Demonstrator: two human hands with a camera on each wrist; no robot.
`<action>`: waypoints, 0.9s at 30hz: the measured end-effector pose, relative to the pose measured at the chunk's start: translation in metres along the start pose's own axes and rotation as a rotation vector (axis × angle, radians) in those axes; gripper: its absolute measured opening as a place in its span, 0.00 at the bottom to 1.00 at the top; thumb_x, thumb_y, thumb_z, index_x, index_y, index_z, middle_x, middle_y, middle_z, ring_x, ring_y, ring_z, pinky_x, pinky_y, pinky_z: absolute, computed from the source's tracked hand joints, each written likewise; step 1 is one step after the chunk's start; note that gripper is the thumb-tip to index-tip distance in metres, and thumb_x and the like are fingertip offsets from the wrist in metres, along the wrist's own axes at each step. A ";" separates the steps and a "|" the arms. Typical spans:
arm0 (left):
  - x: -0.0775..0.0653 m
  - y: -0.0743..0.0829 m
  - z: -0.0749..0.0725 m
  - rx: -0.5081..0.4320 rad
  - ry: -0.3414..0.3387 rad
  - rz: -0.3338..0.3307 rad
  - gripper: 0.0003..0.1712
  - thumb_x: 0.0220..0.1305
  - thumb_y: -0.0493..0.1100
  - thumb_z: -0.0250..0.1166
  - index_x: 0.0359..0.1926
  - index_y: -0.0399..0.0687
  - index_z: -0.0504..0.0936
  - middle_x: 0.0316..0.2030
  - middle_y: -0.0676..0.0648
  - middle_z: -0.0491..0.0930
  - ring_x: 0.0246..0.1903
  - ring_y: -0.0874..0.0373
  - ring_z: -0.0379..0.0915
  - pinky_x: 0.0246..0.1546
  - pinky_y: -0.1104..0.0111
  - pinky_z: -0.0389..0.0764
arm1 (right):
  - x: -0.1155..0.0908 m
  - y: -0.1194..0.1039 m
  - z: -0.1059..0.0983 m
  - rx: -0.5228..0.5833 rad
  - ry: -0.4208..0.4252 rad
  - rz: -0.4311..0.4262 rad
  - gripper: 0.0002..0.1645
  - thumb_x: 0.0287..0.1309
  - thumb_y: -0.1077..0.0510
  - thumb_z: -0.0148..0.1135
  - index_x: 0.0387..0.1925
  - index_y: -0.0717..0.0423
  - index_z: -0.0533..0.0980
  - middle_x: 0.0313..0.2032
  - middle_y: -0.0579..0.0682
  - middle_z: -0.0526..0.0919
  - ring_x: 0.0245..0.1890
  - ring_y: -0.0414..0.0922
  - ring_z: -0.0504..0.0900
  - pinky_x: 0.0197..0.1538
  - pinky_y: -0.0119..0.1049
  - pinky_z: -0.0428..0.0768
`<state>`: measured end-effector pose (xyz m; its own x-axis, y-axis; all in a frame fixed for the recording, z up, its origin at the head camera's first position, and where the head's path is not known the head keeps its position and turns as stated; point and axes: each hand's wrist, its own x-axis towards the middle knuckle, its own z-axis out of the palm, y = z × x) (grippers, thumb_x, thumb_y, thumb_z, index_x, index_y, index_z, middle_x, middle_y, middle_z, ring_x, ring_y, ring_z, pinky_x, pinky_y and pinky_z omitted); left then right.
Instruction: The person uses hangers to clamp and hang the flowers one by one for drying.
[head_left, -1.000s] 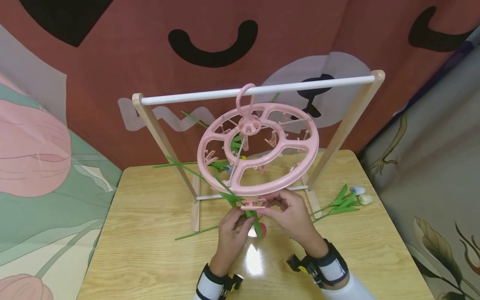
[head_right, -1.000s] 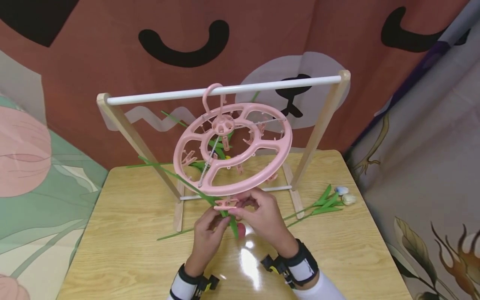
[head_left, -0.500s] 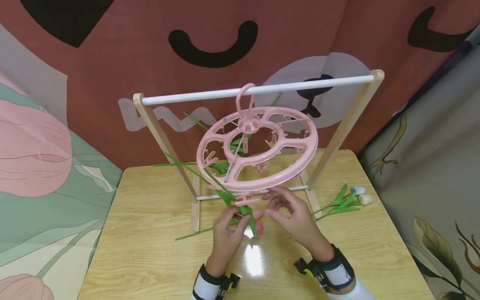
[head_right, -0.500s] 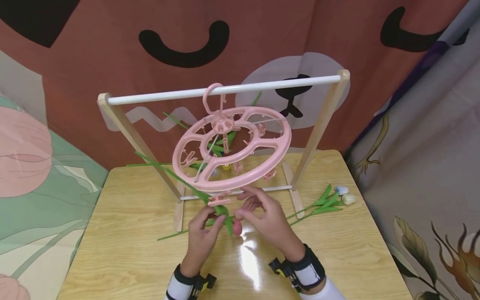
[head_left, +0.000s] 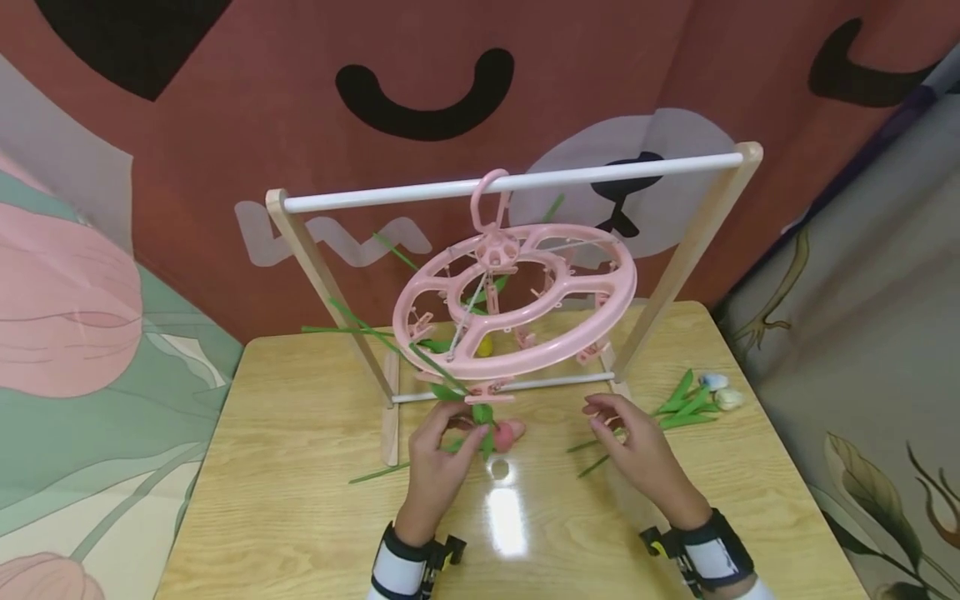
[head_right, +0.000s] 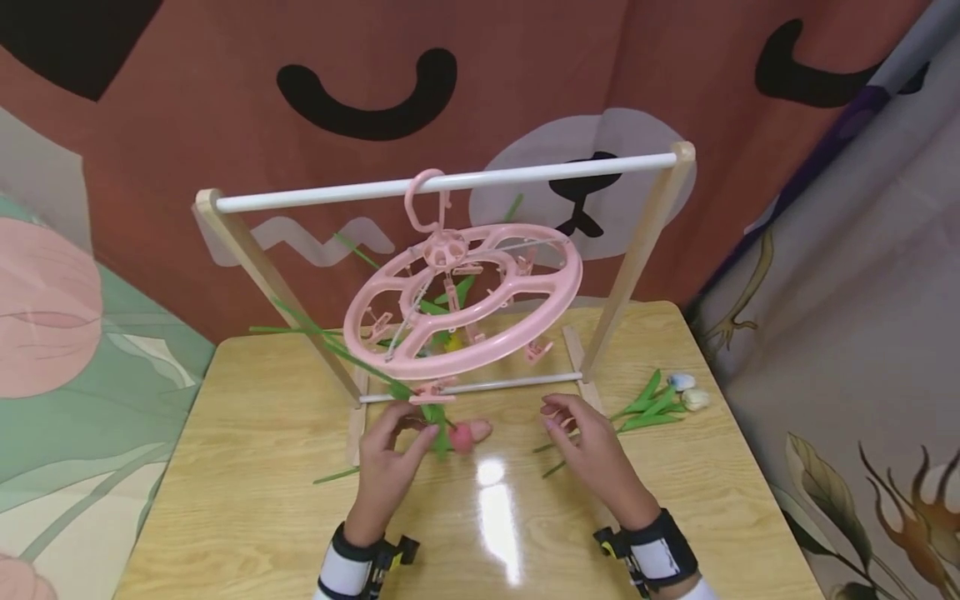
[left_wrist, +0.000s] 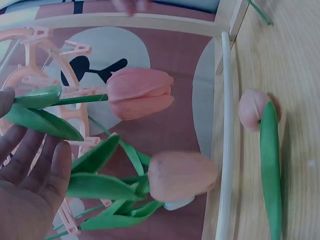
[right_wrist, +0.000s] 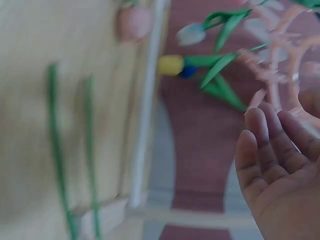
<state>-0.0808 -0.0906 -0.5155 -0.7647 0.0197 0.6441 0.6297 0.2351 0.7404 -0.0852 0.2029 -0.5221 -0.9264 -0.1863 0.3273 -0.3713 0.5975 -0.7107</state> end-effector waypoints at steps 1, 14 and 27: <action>0.000 -0.001 -0.001 0.000 -0.007 0.002 0.21 0.55 0.27 0.75 0.50 0.38 0.82 0.42 0.41 0.85 0.39 0.51 0.84 0.35 0.60 0.90 | -0.002 0.006 -0.001 -0.030 -0.008 0.004 0.16 0.67 0.66 0.65 0.56 0.56 0.79 0.44 0.50 0.88 0.41 0.36 0.82 0.37 0.27 0.83; -0.018 -0.015 -0.032 0.113 -0.115 -0.120 0.11 0.60 0.30 0.74 0.44 0.40 0.85 0.40 0.44 0.87 0.41 0.54 0.85 0.39 0.58 0.90 | -0.017 0.047 -0.003 -0.272 -0.086 -0.083 0.22 0.65 0.64 0.68 0.59 0.63 0.78 0.57 0.59 0.83 0.57 0.59 0.82 0.57 0.58 0.83; -0.062 -0.044 -0.094 0.593 -0.325 -0.451 0.19 0.58 0.33 0.76 0.51 0.42 0.86 0.50 0.43 0.85 0.51 0.45 0.81 0.50 0.49 0.86 | -0.020 0.070 -0.009 -0.443 -0.077 -0.125 0.26 0.61 0.60 0.72 0.58 0.67 0.78 0.61 0.67 0.78 0.60 0.65 0.78 0.58 0.62 0.82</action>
<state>-0.0482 -0.1940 -0.5696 -0.9865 0.0595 0.1526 0.1437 0.7617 0.6318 -0.0927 0.2554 -0.5729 -0.8844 -0.3258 0.3343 -0.4333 0.8393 -0.3284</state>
